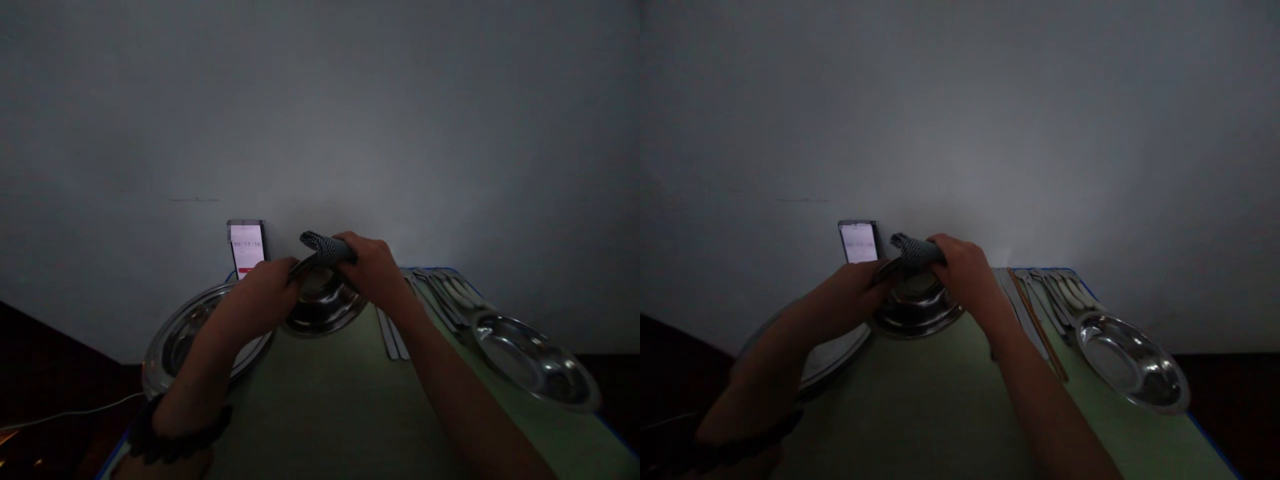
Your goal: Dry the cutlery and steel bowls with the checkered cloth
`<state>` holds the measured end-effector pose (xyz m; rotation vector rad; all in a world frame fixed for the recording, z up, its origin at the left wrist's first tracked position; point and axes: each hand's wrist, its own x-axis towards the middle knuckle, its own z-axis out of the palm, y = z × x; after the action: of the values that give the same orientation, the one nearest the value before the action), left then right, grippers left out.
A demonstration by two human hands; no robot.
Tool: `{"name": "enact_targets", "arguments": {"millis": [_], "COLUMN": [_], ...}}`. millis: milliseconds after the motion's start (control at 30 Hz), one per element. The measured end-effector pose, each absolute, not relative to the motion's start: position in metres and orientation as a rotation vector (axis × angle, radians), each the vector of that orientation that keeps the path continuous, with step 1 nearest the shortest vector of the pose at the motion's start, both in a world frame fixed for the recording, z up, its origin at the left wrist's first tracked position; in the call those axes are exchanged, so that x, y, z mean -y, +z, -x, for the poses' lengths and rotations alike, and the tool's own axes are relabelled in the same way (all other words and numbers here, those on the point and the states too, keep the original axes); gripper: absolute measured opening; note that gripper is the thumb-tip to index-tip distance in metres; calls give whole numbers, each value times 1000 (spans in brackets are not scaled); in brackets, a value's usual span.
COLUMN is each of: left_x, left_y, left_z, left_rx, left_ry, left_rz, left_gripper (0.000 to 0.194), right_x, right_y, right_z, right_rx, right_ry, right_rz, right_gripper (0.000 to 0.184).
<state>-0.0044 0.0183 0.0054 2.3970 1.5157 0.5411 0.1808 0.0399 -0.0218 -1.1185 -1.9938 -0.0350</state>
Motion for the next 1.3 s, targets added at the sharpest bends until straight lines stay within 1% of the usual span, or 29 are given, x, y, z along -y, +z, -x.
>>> {"name": "enact_targets", "arguments": {"millis": [133,233,367,433,533,600,733,800,933,1033,1133,1200,1300], "left_x": [-22,-24,-26,-27,-26,-24,-22,-21,-17,-15,-14,-14,-15], "left_y": [10,11,0,-7,-10,-7,3,6,10,12,12,11,11], "left_z": [8,6,-8,-17,-25,-24,-8,-1,3,3,5,6,8], "left_rx": [-1554,-1526,-1348,-1206,-1093,-1113,-1336,-1442,-1520,-1437,-1348,-1328,-1314], "left_ry": [622,853,1191,1221,1153,1082,976,888,710,575,394,410,614], "left_rz": [-2345,-2176,-1797,-1628,-1494,-1531,-1826,-1998,-2123,-2125,-2129,-2178,-2277], "left_gripper": [32,32,31,33,32,33,44,42,38,40,41,37,30], "right_x": [-45,-49,-57,-62,-66,-65,-52,-46,-39,-37,-34,-33,-35], "right_y": [-25,-24,-28,-33,-35,-31,-17,-12,-8,-8,-9,-9,-12], "right_z": [-182,-187,-192,-195,-201,-207,-212,-209,-203,-201,-200,-198,-197], "right_rx": [1787,1527,1276,1243,1251,1303,1554,1665,1732,1794,1945,1999,1932], "right_ry": [-27,32,263,334,312,268,194,172,108,33,-28,-61,-94], "right_rz": [1104,1138,1126,1085,1086,1102,1101,1101,1176,1232,1190,1144,1095], "right_gripper": [22,20,34,33,26,24,13,10,6,5,6,9,9]}}
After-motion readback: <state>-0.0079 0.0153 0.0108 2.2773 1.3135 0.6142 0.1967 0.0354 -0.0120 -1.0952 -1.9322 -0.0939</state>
